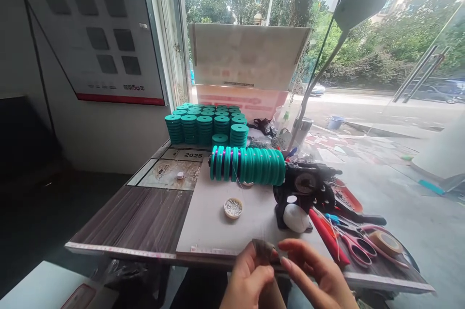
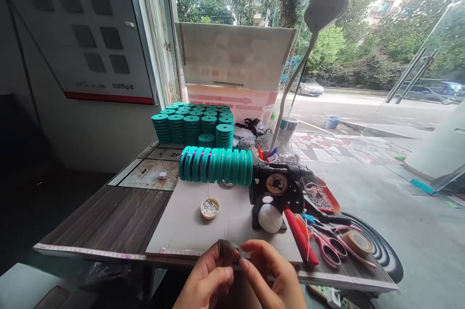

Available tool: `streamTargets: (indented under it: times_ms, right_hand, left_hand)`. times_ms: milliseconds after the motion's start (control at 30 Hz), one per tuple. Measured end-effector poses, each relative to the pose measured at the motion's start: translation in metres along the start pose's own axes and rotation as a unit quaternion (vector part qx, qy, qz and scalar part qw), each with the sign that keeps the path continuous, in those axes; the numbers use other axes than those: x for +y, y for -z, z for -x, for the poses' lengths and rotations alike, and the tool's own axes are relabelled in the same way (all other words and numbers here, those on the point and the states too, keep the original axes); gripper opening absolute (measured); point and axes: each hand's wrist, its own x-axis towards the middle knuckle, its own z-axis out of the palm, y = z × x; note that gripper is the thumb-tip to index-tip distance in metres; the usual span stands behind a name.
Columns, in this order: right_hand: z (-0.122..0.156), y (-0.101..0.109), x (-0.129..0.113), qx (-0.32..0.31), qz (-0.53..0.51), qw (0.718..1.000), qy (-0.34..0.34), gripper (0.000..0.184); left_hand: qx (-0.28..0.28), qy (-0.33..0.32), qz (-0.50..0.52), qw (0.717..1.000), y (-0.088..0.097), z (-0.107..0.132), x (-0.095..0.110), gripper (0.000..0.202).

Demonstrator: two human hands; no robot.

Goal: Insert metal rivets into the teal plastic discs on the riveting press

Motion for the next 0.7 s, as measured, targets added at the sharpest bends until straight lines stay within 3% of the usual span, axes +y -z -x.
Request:
streamTargets:
  times_ms: [233,433,700]
  right_hand:
    - [-0.005,-0.019,-0.01,0.037,-0.131,0.99,-0.039,0.028]
    - [-0.008,-0.026,-0.009,0.076,-0.161,0.983,-0.047,0.029]
    - [-0.003,-0.031,-0.019,0.037,-0.261,0.961,-0.083,0.029]
  left_hand:
    - [-0.005,-0.006,0.069,0.998,-0.006,0.0,-0.001,0.022]
    - [0.001,-0.005,0.043,0.999,-0.002,0.0,-0.002,0.02]
    - [-0.005,-0.021,0.001,1.0,-0.001,0.0,-0.001,0.043]
